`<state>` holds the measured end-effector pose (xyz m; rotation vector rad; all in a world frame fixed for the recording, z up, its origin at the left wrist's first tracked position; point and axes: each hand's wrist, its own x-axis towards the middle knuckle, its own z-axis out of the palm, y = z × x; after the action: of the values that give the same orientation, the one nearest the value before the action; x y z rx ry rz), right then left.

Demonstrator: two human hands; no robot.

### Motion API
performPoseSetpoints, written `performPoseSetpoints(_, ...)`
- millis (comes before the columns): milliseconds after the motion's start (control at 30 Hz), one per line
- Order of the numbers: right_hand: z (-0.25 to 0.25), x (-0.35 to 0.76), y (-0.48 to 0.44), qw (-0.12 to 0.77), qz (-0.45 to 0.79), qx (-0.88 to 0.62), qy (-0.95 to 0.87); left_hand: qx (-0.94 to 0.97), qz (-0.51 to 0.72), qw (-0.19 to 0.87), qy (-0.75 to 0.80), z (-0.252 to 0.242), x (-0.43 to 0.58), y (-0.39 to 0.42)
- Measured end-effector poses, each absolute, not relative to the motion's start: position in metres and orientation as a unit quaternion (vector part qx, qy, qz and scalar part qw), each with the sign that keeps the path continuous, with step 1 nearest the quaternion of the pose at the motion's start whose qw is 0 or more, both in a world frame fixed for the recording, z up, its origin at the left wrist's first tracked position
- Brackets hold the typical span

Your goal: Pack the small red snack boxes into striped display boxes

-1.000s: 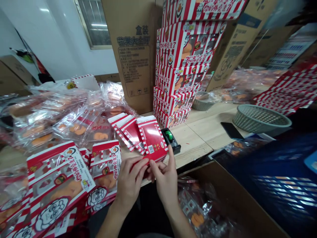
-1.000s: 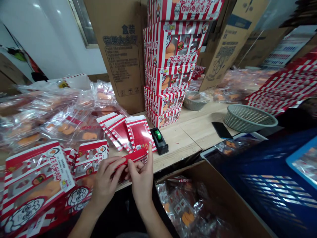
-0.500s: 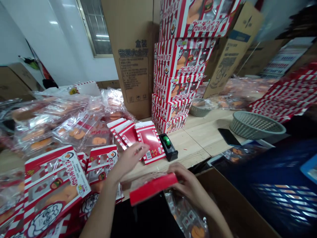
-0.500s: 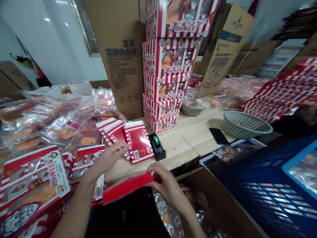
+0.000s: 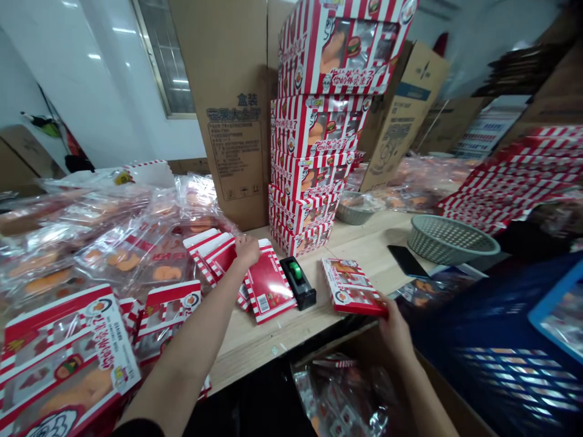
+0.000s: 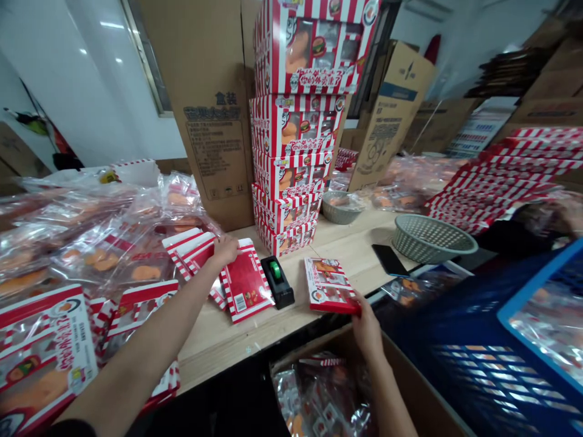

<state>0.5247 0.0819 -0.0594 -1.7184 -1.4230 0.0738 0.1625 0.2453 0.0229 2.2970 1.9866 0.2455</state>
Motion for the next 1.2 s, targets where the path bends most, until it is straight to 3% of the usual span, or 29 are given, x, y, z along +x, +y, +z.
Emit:
performPoseSetpoints(100,-0.07,0.508,0.086,0.399,-0.015,-0.712,-0.577,0.763,0.041,0.062,0.642,0.021,0.159,0.246)
performPoseSetpoints(200,-0.07,0.455,0.08,0.427,-0.059,-0.655,-0.62,0.771,0.009,0.072,0.633,0.018,0.158,0.244)
performPoseSetpoints(367,-0.095,0.337,0.077,0.443,0.121,-0.488,-0.742,0.787,0.009,0.074,0.613,0.016,0.158,0.241)
performPoseSetpoints(633,-0.121,0.285,0.078,0.475,0.145,-0.466,-0.732,0.79,0.12,0.019,0.6,0.042,0.151,0.194)
performPoseSetpoints(733,-0.106,0.296,0.079,0.503,0.13,-0.478,-0.708,0.809,0.162,-0.017,0.565,0.048,0.148,0.146)
performPoseSetpoints(900,-0.044,0.311,0.084,0.631,0.113,-0.452,-0.621,0.828,0.256,-0.144,0.478,0.035,0.142,0.081)
performPoseSetpoints(1000,-0.019,0.305,0.087,0.619,0.167,-0.37,-0.672,0.822,0.288,-0.172,0.46,0.028,0.139,0.069)
performPoseSetpoints(1200,-0.007,0.296,0.088,0.584,0.124,-0.365,-0.715,0.819,0.384,-0.138,0.402,0.02,0.13,0.065)
